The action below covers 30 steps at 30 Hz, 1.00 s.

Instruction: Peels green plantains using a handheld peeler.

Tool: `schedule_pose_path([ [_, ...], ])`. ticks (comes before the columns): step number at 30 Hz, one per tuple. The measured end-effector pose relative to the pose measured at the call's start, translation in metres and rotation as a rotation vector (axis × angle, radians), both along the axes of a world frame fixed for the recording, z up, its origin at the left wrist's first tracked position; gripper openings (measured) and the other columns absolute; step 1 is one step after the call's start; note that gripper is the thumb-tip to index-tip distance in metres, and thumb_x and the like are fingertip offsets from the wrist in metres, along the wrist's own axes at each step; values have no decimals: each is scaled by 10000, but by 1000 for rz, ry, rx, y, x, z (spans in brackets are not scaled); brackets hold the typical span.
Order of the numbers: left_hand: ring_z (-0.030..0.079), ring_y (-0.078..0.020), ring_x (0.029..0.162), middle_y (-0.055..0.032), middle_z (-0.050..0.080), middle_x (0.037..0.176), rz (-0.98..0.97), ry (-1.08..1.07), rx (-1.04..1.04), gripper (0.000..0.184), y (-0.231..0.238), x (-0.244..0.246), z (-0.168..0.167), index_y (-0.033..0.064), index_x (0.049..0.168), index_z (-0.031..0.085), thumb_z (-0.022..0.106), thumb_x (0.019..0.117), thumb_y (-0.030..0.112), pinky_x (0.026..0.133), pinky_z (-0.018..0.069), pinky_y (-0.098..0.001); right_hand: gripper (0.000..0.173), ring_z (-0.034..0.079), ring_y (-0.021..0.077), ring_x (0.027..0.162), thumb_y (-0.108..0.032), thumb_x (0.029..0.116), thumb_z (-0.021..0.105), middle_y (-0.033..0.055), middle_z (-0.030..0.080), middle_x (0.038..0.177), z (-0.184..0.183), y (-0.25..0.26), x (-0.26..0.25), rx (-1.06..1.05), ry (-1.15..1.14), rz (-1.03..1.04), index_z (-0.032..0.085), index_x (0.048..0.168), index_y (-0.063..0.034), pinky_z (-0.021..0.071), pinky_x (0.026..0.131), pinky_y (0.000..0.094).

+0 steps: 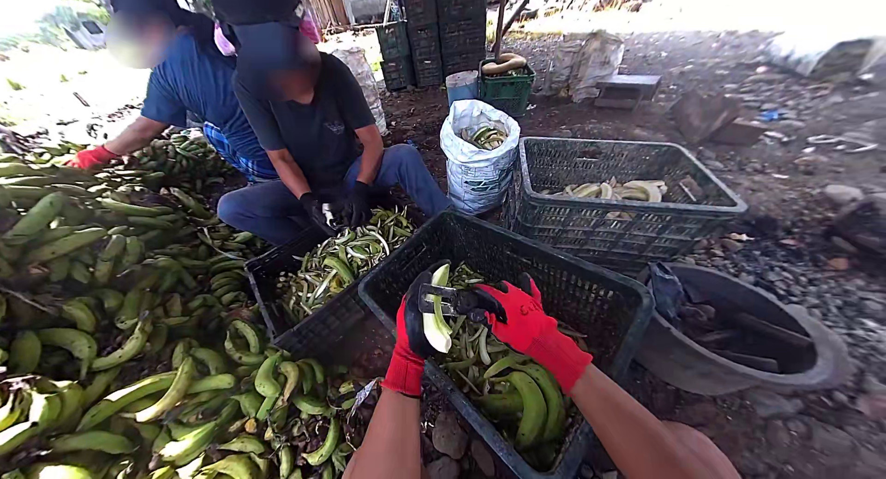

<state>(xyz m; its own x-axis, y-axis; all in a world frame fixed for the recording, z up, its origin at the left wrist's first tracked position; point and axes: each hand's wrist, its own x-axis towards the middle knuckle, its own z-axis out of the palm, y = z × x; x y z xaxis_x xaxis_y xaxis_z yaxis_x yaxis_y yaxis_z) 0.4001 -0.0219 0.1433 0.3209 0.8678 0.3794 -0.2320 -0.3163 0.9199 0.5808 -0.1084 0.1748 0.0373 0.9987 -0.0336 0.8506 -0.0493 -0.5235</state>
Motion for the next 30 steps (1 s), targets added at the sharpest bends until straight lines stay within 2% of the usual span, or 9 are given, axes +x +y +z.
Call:
schedule_pose_path([
  [4, 636, -50, 732, -21, 669, 924, -38, -47, -86, 373, 5, 8, -4, -55, 1292, 530, 314, 1048, 126, 691, 572, -233, 514, 497, 343, 1397, -427, 1053, 478, 142, 587, 1452, -1, 8, -2, -52, 31, -143, 461, 1549, -294, 154, 1213, 665],
  [7, 634, -82, 650, -18, 666, 825, -88, -108, -246, 360, 2, 10, -5, -11, 1249, 558, 284, 1088, 159, 598, 569, -249, 490, 516, 340, 1381, -411, 1072, 448, 141, 605, 1432, -5, 9, 4, -116, 103, -252, 468, 1546, -288, 219, 1200, 654],
  [10, 674, -61, 865, -57, 699, 1008, -67, -46, -172, 364, -8, 12, 0, -54, 1263, 568, 307, 1073, 113, 802, 579, -238, 473, 534, 401, 1358, -385, 1113, 381, 221, 590, 1428, -15, 14, 38, -184, 252, -389, 518, 1499, -148, 369, 1112, 645],
  [12, 610, -101, 1116, -180, 628, 1259, 10, 170, -94, 405, -9, 6, -5, -119, 1333, 540, 324, 1074, 104, 1010, 482, -248, 466, 560, 423, 1313, -372, 1113, 404, 247, 607, 1386, -25, 10, 55, -130, 335, -454, 568, 1441, -84, 406, 1072, 645],
  [14, 619, -150, 1141, -189, 643, 1265, 113, 428, -178, 375, -3, 5, -16, -70, 1291, 607, 357, 1103, 138, 1024, 484, -293, 440, 588, 420, 1272, -363, 1104, 438, 238, 634, 1346, -18, 1, 59, -23, 396, -530, 583, 1429, -105, 426, 1045, 652],
  [18, 581, -378, 1242, -279, 619, 1296, 112, 1135, -316, 462, 0, 14, -25, -55, 1303, 612, 374, 1120, 296, 1076, 419, -545, 441, 549, 409, 1333, -303, 1114, 425, 249, 596, 1403, 15, -31, 75, 47, 463, -612, 528, 1479, -76, 395, 1107, 612],
  [23, 505, -416, 1359, -266, 564, 1408, -43, 1756, -129, 570, 14, 53, 22, -18, 1383, 567, 356, 1102, 431, 1104, 376, -622, 401, 573, 422, 1297, -242, 1111, 444, 262, 622, 1357, 20, -75, 115, 110, 456, -661, 558, 1448, -57, 402, 1087, 614],
  [26, 519, -416, 1335, -274, 565, 1393, -209, 1797, -77, 523, 30, 63, 37, -16, 1374, 567, 397, 1097, 394, 1084, 382, -630, 396, 604, 460, 1225, -252, 1115, 432, 275, 634, 1313, 3, -103, 131, 182, 416, -654, 556, 1447, -77, 438, 1010, 668],
  [30, 557, -274, 1187, -244, 564, 1336, -279, 1338, -272, 396, 44, 60, 37, -55, 1366, 536, 401, 1115, 220, 1045, 424, -425, 354, 639, 429, 1157, -172, 1100, 463, 269, 663, 1249, 10, -121, 143, 223, 421, -613, 586, 1407, -48, 452, 996, 635],
])
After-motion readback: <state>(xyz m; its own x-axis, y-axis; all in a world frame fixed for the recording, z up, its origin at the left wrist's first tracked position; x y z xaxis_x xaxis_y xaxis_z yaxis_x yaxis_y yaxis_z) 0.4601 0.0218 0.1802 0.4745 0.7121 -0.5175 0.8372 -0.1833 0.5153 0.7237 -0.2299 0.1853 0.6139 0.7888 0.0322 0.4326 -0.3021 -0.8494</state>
